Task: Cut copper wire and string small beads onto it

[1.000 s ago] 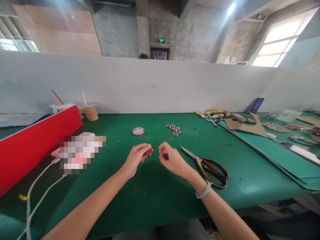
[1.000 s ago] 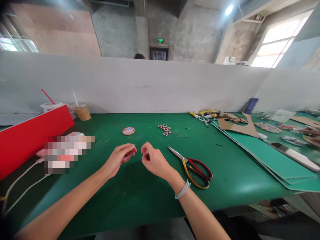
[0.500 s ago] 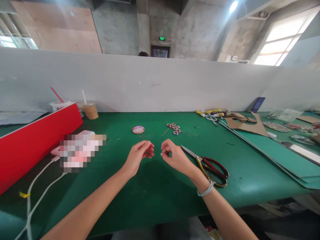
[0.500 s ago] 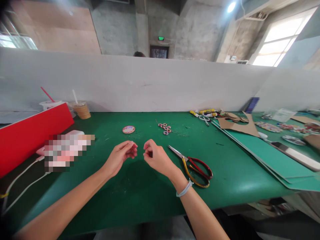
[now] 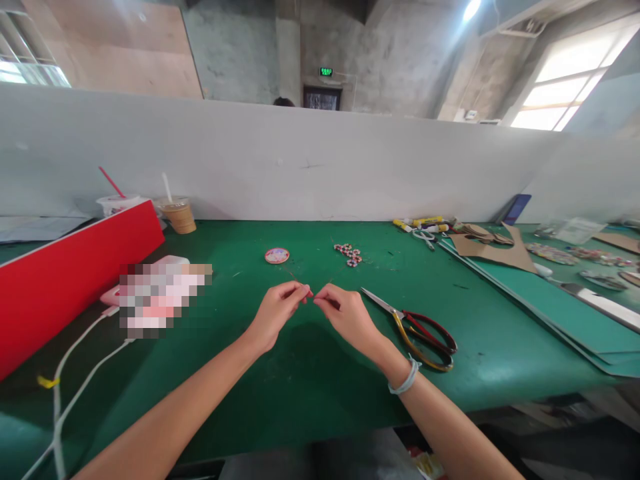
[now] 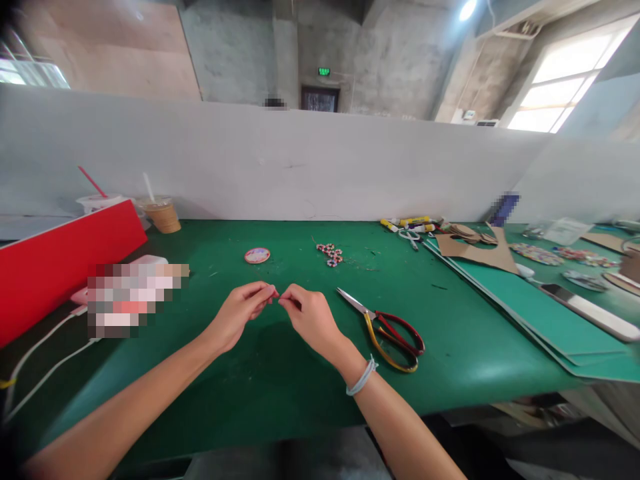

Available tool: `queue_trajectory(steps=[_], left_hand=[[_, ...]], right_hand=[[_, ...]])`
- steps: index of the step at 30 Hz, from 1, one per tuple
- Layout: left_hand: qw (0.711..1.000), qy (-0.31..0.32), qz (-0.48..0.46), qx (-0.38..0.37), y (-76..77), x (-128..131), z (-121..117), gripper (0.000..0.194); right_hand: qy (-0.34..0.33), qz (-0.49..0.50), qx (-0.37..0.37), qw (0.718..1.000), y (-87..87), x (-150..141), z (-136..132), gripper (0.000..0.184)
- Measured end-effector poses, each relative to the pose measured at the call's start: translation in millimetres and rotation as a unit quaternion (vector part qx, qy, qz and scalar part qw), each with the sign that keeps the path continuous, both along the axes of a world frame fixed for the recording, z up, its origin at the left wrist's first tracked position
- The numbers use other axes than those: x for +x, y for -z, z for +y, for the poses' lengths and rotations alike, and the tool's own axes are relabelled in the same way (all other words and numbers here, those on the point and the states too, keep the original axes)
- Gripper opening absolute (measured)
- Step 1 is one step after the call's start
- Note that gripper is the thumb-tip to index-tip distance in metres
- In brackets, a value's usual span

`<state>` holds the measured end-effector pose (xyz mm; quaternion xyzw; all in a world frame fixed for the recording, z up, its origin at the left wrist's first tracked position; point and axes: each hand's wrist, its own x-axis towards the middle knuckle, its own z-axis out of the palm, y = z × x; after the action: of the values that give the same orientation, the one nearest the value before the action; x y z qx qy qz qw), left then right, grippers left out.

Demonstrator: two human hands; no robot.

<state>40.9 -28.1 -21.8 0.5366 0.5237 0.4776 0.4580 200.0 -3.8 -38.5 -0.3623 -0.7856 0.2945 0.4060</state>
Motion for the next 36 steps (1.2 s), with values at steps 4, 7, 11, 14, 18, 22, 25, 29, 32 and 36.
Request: queue_trajectory(steps=[4, 7, 11, 14, 18, 22, 25, 29, 32, 36], left_hand=[[0.998, -0.035, 0.051, 0.019, -1.1, -2, 0, 0.03], [0.997, -0.044, 0.061, 0.027, -1.2, -1, -1, 0.03], [0.996, -0.046, 0.075, 0.03, -1.7, 1, -2, 0.031], [0.993, -0.05, 0.099, 0.031, -2.0, 1, -2, 0.032], [0.992, -0.042, 0.113, 0.034, -2.6, 0, -1, 0.032], [0.994, -0.026, 0.102, 0.031, -5.0, -2, 0, 0.031], [0.997, -0.014, 0.074, 0.026, -7.4, -2, 0, 0.025], [0.998, -0.007, 0.049, 0.03, -8.7, -2, -1, 0.017], [0.998, -0.006, 0.052, 0.041, -6.6, -2, 0, 0.015], [0.996, 0.001, 0.067, 0.053, -2.2, -3, 1, 0.014]], right_hand=[[-0.004, -0.031, 0.022, 0.999, -5.4, 6, 0, 0.013], [-0.012, -0.041, 0.02, 0.999, -7.7, 11, 3, 0.013], [-0.022, -0.041, 0.024, 0.999, -9.7, 15, 5, 0.014], [-0.022, -0.042, 0.028, 0.998, -11.2, 16, 5, 0.014], [-0.02, -0.04, 0.017, 0.999, -10.8, 17, 5, 0.013], [-0.025, -0.022, -0.01, 0.999, -7.4, 15, 5, 0.012], [-0.029, -0.018, -0.019, 0.999, -5.8, 14, 5, 0.011], [-0.037, -0.018, -0.021, 0.999, -6.5, 14, 3, 0.011], [-0.049, -0.033, -0.011, 0.998, -7.4, 15, 1, 0.01], [-0.046, -0.066, 0.021, 0.997, -8.1, 14, 0, 0.011]])
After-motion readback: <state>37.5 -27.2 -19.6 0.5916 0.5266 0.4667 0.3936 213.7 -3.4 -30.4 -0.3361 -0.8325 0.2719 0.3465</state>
